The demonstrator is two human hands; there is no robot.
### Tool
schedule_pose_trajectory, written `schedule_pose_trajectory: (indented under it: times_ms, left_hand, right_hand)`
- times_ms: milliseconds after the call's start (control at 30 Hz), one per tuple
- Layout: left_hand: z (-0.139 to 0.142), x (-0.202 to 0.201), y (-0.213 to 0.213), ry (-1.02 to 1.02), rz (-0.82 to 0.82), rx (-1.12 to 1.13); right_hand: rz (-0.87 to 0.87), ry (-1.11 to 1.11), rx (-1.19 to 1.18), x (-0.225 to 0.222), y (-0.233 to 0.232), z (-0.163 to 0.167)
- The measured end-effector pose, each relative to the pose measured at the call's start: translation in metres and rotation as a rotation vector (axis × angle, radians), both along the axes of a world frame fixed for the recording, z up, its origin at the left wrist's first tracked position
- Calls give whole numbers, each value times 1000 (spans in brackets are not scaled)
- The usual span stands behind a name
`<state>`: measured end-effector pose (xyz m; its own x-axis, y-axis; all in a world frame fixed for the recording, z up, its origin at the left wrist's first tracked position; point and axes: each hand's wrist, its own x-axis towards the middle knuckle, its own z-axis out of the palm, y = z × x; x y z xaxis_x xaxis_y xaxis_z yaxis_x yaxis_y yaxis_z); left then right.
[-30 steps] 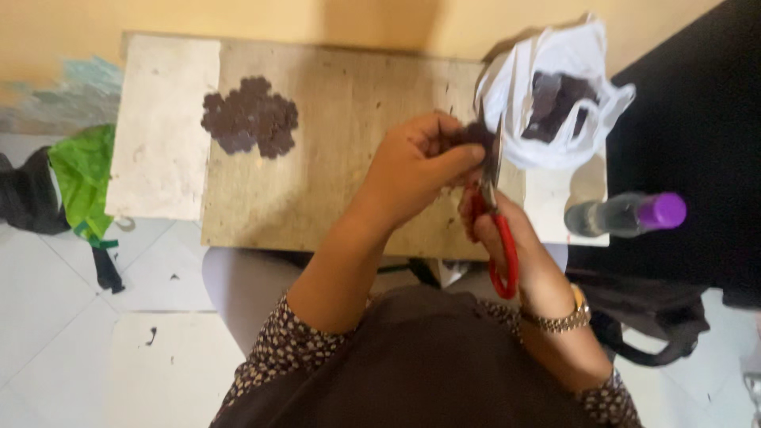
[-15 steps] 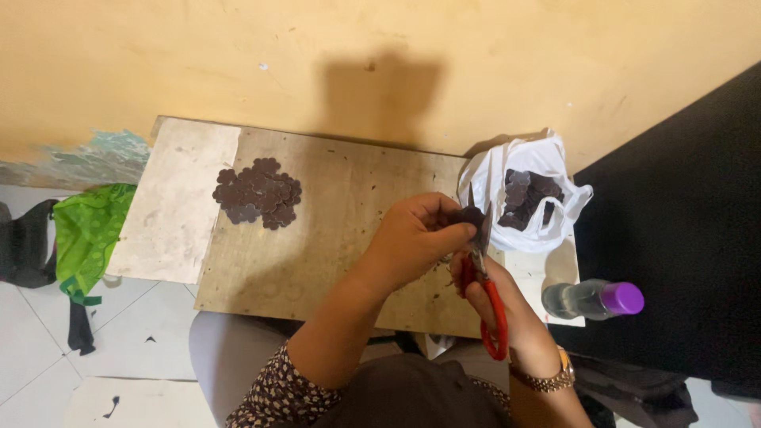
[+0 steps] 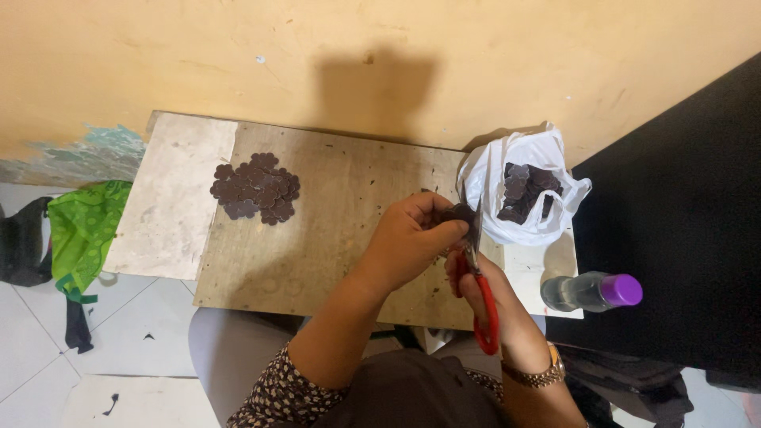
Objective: The person sits on the floor and uses red-handled scissors to cut dark brown material into small flower-shaped pieces. The finished pieces are placed in a pile on the table, while the trimmings are discarded into a white plastic bag.
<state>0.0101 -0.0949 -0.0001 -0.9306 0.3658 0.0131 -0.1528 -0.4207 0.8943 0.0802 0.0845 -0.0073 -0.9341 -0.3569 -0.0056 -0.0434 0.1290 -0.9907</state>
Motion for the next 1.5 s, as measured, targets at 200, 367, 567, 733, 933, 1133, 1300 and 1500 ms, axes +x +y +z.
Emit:
schedule_pose_trajectory:
  times_ms: [200,367,567,733,933,1133,1300,1500]
  left_hand:
    - [0,3,-4,21,-2,-60]
    - [2,3,-4,28,5,-69]
    - [2,6,-6,7,29,-98]
    - [-14,12,-6,44,45,-77]
    - [-15,12,-7,24,21,-69]
    - [-19,11,-1,0,18,-45]
    - [-17,11,2,-6,5,27]
    - [-12,15,3,83,61,-195]
  right_hand:
    - [61,-5,-23,1,-2,7]
    - [70,9,-32,0,-2,1]
    - [-48,8,15,1,-4,-22]
    - [-93,260,182,10,-11,-44]
    - [-105,201,186,12,-15,-28]
    - [-124,158,180,12,-14,-24]
    - [-126,238,136,11,-5,-35]
    - [-89,148,106,11,4,-53]
